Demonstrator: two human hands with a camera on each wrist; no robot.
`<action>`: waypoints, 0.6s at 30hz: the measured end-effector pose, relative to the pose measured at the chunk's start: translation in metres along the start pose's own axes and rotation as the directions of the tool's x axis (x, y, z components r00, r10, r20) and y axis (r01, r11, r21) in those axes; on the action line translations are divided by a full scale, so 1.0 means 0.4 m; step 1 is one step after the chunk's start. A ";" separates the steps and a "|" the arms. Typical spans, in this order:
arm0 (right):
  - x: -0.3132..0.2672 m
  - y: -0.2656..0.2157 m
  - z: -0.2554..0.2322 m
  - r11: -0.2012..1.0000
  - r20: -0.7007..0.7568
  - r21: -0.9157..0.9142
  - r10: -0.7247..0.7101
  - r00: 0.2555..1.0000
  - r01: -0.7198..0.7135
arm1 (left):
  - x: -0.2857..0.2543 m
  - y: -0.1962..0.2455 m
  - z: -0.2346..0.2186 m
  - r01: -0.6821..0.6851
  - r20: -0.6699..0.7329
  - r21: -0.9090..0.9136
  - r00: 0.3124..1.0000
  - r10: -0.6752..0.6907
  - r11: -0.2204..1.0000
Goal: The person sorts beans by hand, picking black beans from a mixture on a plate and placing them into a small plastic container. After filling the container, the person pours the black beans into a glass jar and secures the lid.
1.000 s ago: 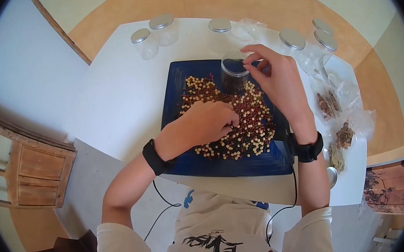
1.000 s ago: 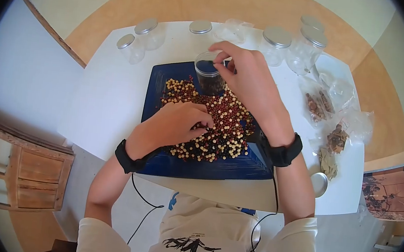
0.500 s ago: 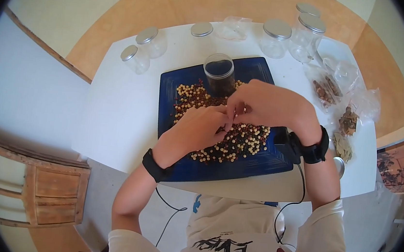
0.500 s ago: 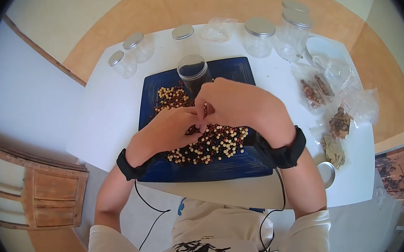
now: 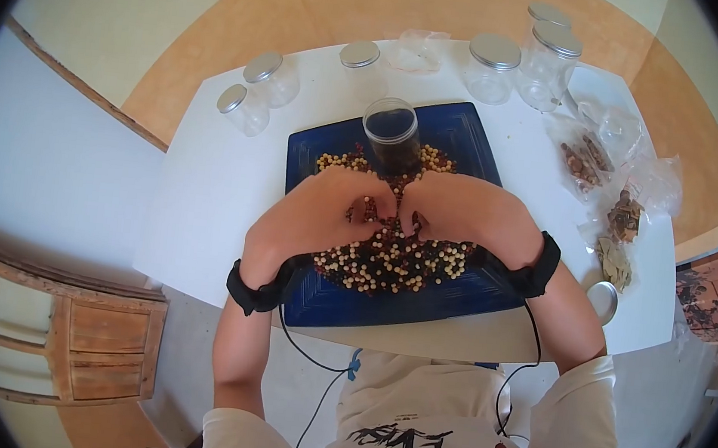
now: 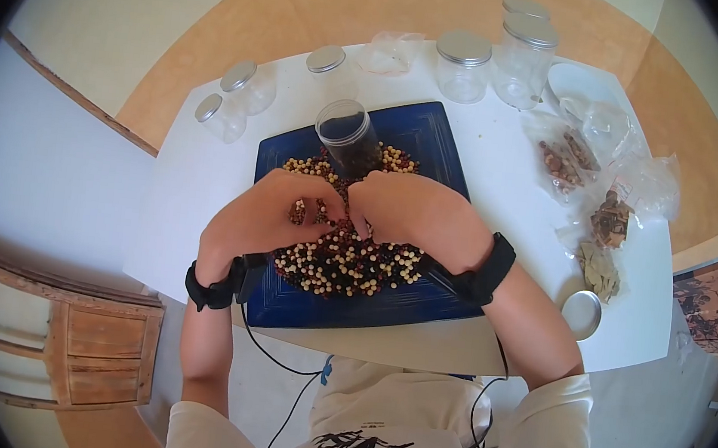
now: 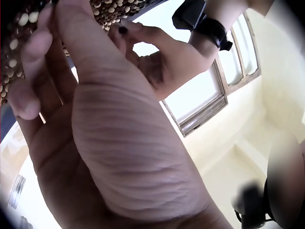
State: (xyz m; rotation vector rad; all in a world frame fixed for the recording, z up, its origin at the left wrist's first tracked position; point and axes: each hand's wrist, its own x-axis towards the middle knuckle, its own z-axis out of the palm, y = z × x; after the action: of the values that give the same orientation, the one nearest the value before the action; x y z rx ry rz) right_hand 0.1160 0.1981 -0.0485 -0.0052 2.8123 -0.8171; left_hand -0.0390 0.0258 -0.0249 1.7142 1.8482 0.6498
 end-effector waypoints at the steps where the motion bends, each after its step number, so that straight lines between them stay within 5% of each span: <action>1: 0.002 0.002 0.006 1.000 -0.012 -0.023 -0.003 1.000 0.003 | 0.004 0.000 -0.008 -0.079 -0.030 0.047 0.996 0.080 0.996; 2: 0.004 0.004 0.011 0.999 -0.023 -0.047 -0.004 1.000 0.003 | 0.008 0.000 -0.015 -0.157 -0.056 0.095 0.985 0.163 0.983; 11: 0.015 0.034 0.046 0.995 -0.117 -0.038 -0.093 0.989 0.089 | 0.096 0.044 -0.125 -0.101 -0.413 0.214 0.892 0.183 0.972; 18: 0.016 0.018 0.020 0.999 0.011 -0.046 -0.007 1.000 0.007 | 0.184 -0.001 -0.159 -0.060 -0.422 0.343 0.882 0.211 0.938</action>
State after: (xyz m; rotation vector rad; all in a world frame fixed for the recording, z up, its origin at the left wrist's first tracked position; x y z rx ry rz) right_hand 0.1118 0.1995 -0.0601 -0.0270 2.8215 -0.7515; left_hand -0.0859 0.0998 0.0179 2.0511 2.2680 0.9128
